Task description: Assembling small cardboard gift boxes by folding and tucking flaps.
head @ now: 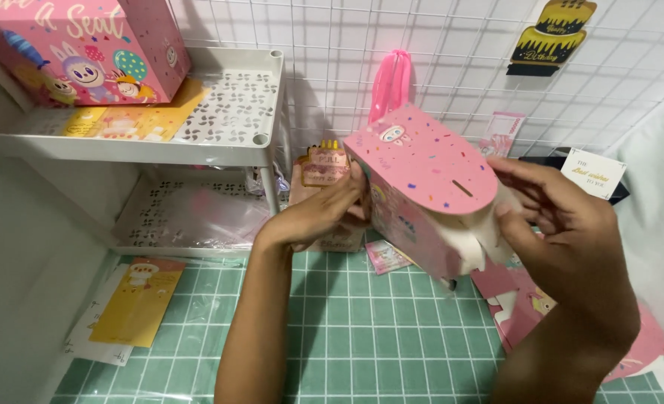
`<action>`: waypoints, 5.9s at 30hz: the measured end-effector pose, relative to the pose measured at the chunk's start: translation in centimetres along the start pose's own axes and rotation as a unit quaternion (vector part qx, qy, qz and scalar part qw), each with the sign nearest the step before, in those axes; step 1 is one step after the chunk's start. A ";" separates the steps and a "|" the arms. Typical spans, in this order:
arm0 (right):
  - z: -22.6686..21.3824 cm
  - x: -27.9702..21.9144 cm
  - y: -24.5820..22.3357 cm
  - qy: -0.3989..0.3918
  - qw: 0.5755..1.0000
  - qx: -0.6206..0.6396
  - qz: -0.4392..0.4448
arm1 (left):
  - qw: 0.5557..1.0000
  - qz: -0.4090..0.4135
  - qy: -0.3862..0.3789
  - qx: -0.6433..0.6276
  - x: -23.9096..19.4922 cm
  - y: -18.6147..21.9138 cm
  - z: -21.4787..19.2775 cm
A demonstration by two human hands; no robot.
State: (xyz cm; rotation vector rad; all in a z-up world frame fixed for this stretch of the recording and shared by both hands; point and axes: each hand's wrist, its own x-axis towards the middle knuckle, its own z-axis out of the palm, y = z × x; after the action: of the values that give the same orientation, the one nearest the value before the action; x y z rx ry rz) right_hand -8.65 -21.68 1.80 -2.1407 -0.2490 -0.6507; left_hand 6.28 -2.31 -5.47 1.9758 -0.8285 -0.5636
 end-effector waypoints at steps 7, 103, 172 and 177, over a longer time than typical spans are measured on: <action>-0.2 -1.2 -0.6 0.082 0.956 -0.278 -0.053 | 0.985 -0.098 -0.094 -0.106 -2.4 2.1 -1.3; 3.6 4.3 -1.6 -0.384 0.829 -0.377 0.152 | 0.985 -0.090 -0.031 0.147 -1.7 0.8 0.7; 10.3 -7.7 12.4 0.138 0.968 0.012 -0.210 | 0.810 0.426 0.392 0.096 -4.7 -7.3 10.5; 10.6 -7.7 13.2 0.132 0.957 -0.056 -0.251 | 0.811 0.408 0.411 0.083 -4.8 -6.9 10.4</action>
State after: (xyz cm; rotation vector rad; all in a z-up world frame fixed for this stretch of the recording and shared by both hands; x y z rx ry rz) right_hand -6.07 -20.90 -16.58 -2.0744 -0.6323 -1.2589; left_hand -1.57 -1.98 -16.34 1.5341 -1.0332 0.8438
